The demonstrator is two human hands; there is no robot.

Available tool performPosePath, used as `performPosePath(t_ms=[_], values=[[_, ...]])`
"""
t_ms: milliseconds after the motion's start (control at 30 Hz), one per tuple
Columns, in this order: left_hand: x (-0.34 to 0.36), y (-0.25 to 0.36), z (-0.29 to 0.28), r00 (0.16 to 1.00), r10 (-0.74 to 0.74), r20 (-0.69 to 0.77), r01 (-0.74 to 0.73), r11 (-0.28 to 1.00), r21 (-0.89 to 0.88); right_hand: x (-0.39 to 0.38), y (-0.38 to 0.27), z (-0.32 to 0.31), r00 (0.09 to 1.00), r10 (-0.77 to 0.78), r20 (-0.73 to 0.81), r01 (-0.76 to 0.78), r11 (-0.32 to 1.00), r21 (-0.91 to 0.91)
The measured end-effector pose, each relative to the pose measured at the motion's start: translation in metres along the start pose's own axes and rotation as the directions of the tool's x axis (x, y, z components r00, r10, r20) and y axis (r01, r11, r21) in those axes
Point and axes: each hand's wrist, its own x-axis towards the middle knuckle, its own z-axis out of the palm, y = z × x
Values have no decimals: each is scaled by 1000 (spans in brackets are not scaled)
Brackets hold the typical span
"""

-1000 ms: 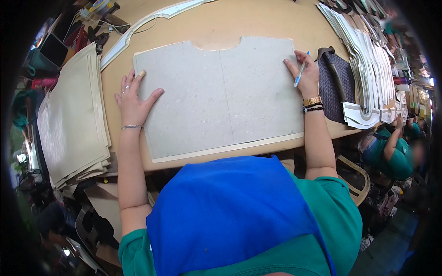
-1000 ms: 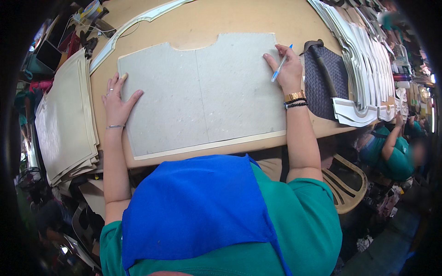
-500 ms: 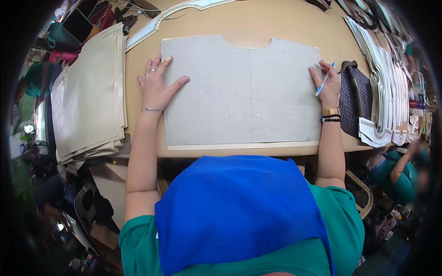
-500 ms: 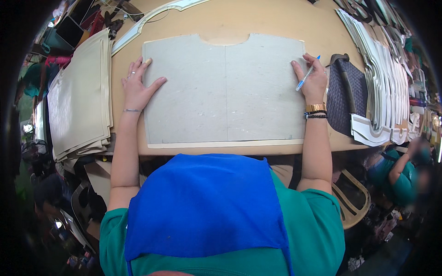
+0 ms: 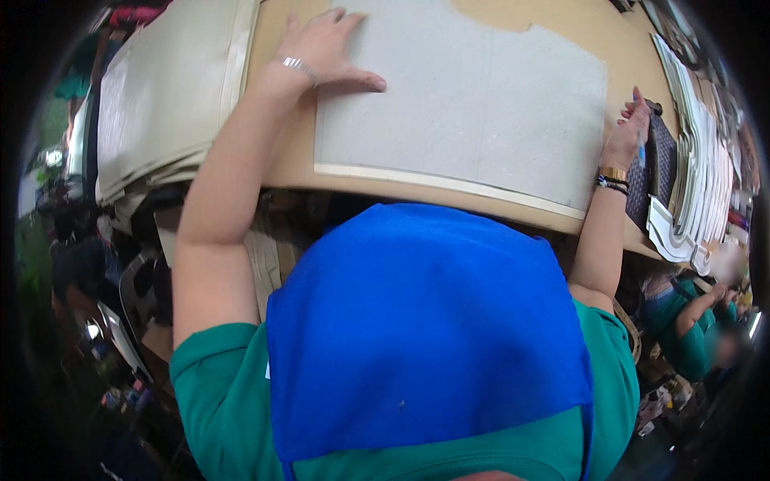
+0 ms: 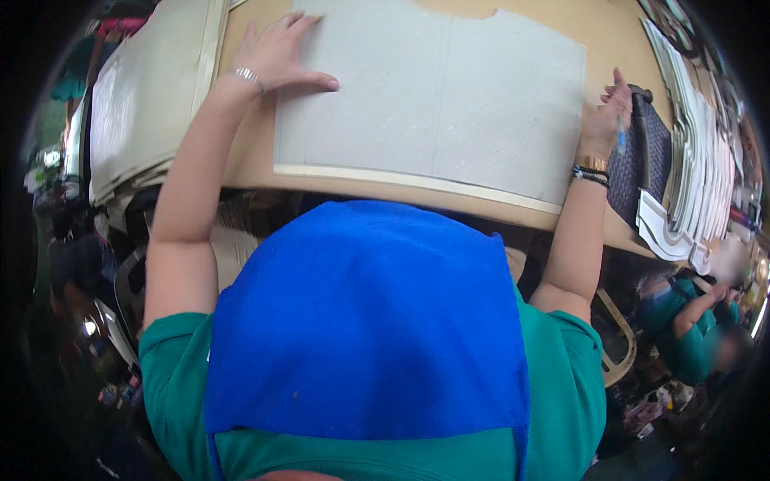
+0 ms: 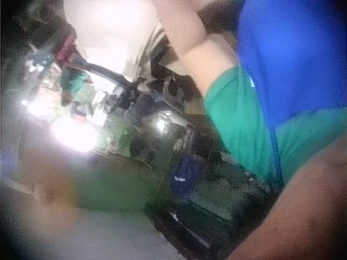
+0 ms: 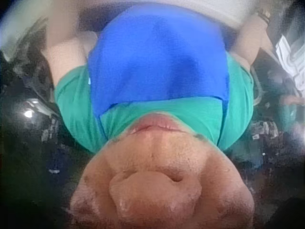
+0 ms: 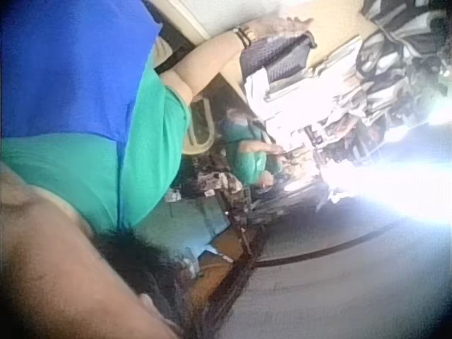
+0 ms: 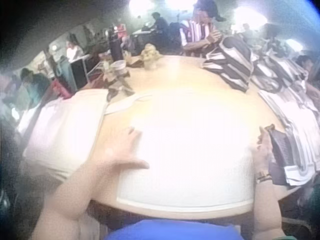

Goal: The person places a pattern on a stack of beige fabric and traces the outline with a blue pen. They then lift the pattern, flip the fabric stack over, and repeat the tracing process on the other side.

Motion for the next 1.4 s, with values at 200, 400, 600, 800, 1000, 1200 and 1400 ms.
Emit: performPosePath(t_ms=[200,400,600,800,1000,1200,1400], values=[[17,4,-12,961,113,252,-120,993,14,-104,-122,54,877,-76,474,-222,810,542],[39,19,-17,907,21,421,-64,994,87,-204,-190,92,506,-359,784,-227,822,522],[41,12,-11,897,14,442,-72,991,115,-225,-202,106,448,-508,736,-4,822,570],[51,25,-9,910,67,410,-108,991,79,-227,-200,105,456,-549,700,164,825,540],[46,17,-4,919,71,388,-107,992,72,-228,-199,106,428,-579,694,149,803,577],[50,11,2,932,104,348,-136,988,68,-227,-200,105,422,-582,695,171,804,570],[55,11,12,943,180,279,-220,968,120,-225,-197,105,461,-566,684,135,806,576]])
